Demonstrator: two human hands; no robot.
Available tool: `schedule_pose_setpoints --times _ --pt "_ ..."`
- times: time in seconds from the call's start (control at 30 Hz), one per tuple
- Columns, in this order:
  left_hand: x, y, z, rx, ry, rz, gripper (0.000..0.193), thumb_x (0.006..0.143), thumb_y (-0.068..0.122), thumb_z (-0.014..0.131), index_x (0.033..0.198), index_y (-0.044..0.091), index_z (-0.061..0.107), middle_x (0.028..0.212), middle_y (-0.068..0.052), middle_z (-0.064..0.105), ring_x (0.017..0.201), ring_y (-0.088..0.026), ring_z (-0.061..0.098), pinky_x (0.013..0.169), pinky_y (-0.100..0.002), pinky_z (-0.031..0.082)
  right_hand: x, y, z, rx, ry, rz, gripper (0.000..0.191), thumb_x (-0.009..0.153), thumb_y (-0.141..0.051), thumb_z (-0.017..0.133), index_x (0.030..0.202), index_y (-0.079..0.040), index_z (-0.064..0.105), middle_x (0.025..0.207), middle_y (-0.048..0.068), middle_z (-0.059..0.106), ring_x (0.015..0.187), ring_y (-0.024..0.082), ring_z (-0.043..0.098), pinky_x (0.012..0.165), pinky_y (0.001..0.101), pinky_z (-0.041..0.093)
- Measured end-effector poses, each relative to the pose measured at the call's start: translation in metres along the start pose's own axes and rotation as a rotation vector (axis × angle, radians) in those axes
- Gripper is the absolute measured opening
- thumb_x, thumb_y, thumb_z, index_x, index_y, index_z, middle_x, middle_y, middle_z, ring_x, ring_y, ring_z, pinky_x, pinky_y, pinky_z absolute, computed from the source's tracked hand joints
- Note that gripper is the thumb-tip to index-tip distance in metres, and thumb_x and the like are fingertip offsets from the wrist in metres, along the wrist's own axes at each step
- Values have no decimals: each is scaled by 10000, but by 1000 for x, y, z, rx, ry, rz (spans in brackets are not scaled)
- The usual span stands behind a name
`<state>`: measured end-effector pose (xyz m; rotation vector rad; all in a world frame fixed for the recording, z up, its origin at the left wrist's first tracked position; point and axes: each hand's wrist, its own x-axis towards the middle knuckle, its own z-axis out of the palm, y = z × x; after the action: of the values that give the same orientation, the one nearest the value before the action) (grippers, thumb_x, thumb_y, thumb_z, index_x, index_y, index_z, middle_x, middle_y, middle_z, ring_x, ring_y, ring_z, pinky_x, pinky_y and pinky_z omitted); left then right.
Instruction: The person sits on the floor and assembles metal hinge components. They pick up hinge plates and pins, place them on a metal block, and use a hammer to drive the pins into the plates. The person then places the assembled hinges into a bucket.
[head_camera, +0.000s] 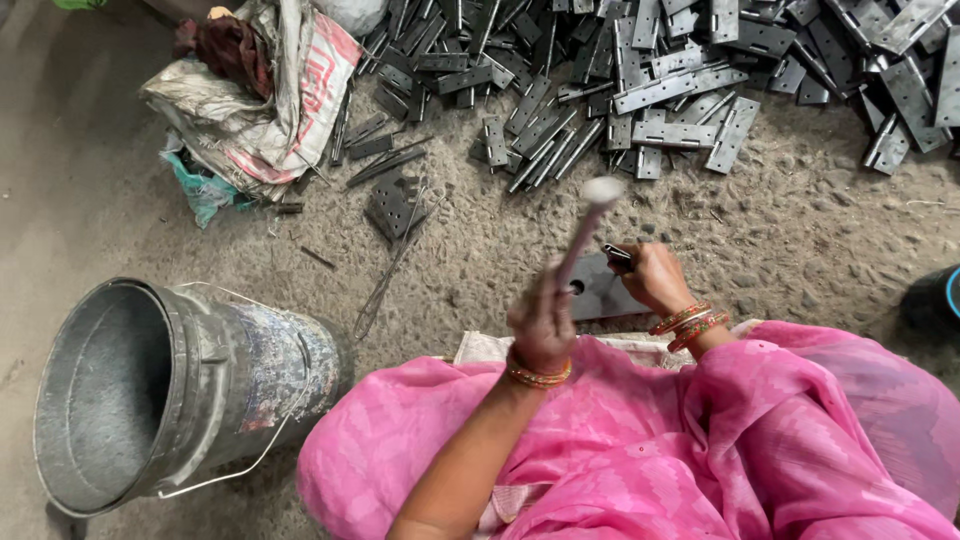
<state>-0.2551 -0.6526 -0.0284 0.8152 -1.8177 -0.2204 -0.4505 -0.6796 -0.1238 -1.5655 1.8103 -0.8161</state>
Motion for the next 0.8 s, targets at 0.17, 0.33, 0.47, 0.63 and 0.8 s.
schedule_pose_setpoints --times 0.17,0.33,0.47,0.63,0.8 --pt "-50 -23 13 288 -382 -241 405 1032 236 627 1422 128 635 854 -63 765 619 -141 667 519 -273 488 -3 -4 2 -14 52 -97 268 853 -171 717 1115 -160 772 840 203 718 703 388 697 632 483 541" --pt "34 17 -25 13 -85 -291 400 1067 175 588 1448 55 581 849 -51 742 527 -106 604 422 -275 464 -3 -4 4 -34 -9 -28 175 896 -207 723 1040 -119 768 811 215 700 702 409 674 649 491 526" --pt "81 56 -59 -369 404 -69 360 1149 237 541 1470 75 539 916 -4 661 613 -96 510 540 -294 414 -2 -4 5 -7 -12 -11 189 876 -198 719 1041 -114 761 815 209 707 705 399 688 640 489 528" --pt "32 22 -28 -333 337 50 222 1134 233 509 1306 99 550 1031 -34 695 621 -114 545 524 -326 452 -3 -3 9 -7 -3 -10 199 869 -177 729 1058 -127 765 814 208 704 691 396 689 629 491 527" --pt "-63 -31 5 328 -516 -400 429 1031 224 597 1443 104 599 887 -127 761 492 -167 601 387 -333 473 -4 -1 13 -44 -57 80 215 861 -139 723 1068 -161 777 791 197 708 638 372 693 622 481 534"
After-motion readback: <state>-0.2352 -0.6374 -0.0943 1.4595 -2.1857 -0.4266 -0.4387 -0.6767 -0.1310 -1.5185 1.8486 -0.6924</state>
